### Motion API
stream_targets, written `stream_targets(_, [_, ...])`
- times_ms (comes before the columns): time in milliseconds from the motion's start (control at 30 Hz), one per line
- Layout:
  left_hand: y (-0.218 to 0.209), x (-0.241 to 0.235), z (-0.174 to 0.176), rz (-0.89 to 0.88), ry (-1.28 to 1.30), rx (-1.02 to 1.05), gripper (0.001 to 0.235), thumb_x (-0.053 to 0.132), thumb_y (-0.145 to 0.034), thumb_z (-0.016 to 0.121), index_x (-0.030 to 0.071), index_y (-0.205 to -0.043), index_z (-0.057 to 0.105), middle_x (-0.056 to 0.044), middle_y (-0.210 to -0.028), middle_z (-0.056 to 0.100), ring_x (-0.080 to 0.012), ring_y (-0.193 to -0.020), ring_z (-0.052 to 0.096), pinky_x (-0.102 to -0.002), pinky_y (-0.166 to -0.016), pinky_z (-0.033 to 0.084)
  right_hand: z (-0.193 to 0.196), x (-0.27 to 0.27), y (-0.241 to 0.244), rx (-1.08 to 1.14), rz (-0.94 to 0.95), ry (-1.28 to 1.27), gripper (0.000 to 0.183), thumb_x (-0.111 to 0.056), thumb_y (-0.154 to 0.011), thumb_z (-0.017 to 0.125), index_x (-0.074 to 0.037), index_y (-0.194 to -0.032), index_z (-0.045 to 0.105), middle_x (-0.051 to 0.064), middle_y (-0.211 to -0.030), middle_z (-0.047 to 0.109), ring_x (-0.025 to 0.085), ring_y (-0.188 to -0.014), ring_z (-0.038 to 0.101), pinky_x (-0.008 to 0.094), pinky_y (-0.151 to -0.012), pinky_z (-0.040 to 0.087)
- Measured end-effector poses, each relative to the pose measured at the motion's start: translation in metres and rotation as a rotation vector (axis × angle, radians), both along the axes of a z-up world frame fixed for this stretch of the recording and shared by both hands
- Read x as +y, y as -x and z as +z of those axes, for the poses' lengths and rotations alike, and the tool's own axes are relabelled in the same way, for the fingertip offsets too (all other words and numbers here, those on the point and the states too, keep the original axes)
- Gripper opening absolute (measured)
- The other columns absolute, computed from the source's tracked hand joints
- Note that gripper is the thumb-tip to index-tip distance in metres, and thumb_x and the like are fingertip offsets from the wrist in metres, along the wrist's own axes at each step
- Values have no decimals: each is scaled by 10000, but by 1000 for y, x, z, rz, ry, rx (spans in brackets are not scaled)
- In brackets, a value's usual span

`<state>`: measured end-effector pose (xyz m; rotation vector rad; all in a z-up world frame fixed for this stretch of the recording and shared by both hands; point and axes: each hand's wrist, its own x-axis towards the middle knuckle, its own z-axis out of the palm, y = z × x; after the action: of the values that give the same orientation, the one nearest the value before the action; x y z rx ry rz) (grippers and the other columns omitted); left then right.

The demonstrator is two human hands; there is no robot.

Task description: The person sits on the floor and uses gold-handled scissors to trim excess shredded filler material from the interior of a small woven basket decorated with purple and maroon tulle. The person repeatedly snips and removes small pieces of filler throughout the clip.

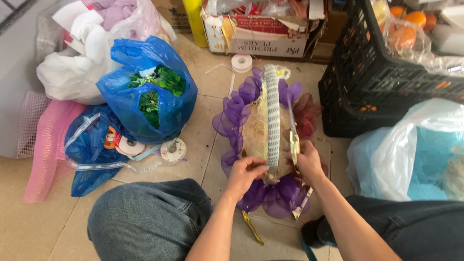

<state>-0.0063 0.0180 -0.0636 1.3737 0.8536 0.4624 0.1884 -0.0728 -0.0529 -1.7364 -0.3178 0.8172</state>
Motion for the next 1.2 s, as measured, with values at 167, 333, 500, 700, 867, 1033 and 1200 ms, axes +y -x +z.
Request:
stream_targets(167, [-4, 7, -2, 67, 290, -133, 273, 90, -909, 845, -65, -1115, 754, -191, -1031, 700, -330, -956, 766, -436, -811, 678, 26, -5, 12, 195, -51, -105, 519, 38, -772, 786, 56, -1212, 511, 217, -932, 663, 357, -720, 730, 426, -566, 595])
stream_targets(333, [-27, 20, -4, -25, 119, -53, 149, 108, -998, 748, -8, -1090, 747, -171, -953, 665, -333, -750, 782, -378, -583, 690, 55, -12, 26, 176, 52, -137, 485, -87, -812, 825, 62, -1181, 547, 229, -778, 657, 337, -608, 702, 361, -415, 524])
stream_targets(500, [-47, 37, 3, -159, -61, 47, 149, 142, -1026, 732, -5, -1047, 736, -175, -894, 678, -294, -655, 764, -359, -516, 680, 42, -9, 27, 179, 36, -91, 490, -86, -831, 821, 93, -1188, 536, 272, -831, 659, 379, -656, 698, 412, -420, 554])
stream_targets(700, [-42, 27, 33, -159, -93, 172, 192, 195, -906, 806, 115, -1066, 739, -102, -964, 730, -267, -765, 773, -383, -640, 667, 9, -11, 26, 269, -39, -43, 481, -76, -841, 790, 126, -1207, 550, 231, -834, 621, 384, -691, 699, 429, -476, 586])
stream_targets(867, [-22, 7, 57, -47, 191, 35, 384, 39, -816, 698, 71, -1196, 656, -196, -1214, 650, -308, -960, 739, -432, -751, 658, 8, -13, 49, 298, -154, -68, 490, -97, -883, 742, 83, -1286, 527, 194, -876, 621, 360, -762, 691, 442, -590, 616])
stream_targets(1033, [-6, 5, 65, 256, 536, -234, 423, 322, -839, 638, 50, -1163, 637, -230, -1307, 578, -477, -1145, 680, -591, -888, 606, 35, -13, 57, 253, -148, -56, 555, 19, -845, 785, 95, -1316, 501, 217, -880, 647, 362, -726, 699, 450, -563, 634])
stream_targets(1200, [-19, -14, 119, -58, -36, -47, 759, 355, -716, 784, 40, -1384, 605, -190, -1348, 578, -275, -1198, 630, -418, -904, 607, 7, -20, 48, 212, -224, -87, 558, -60, -847, 781, 104, -1302, 504, 216, -873, 622, 347, -750, 656, 485, -600, 590])
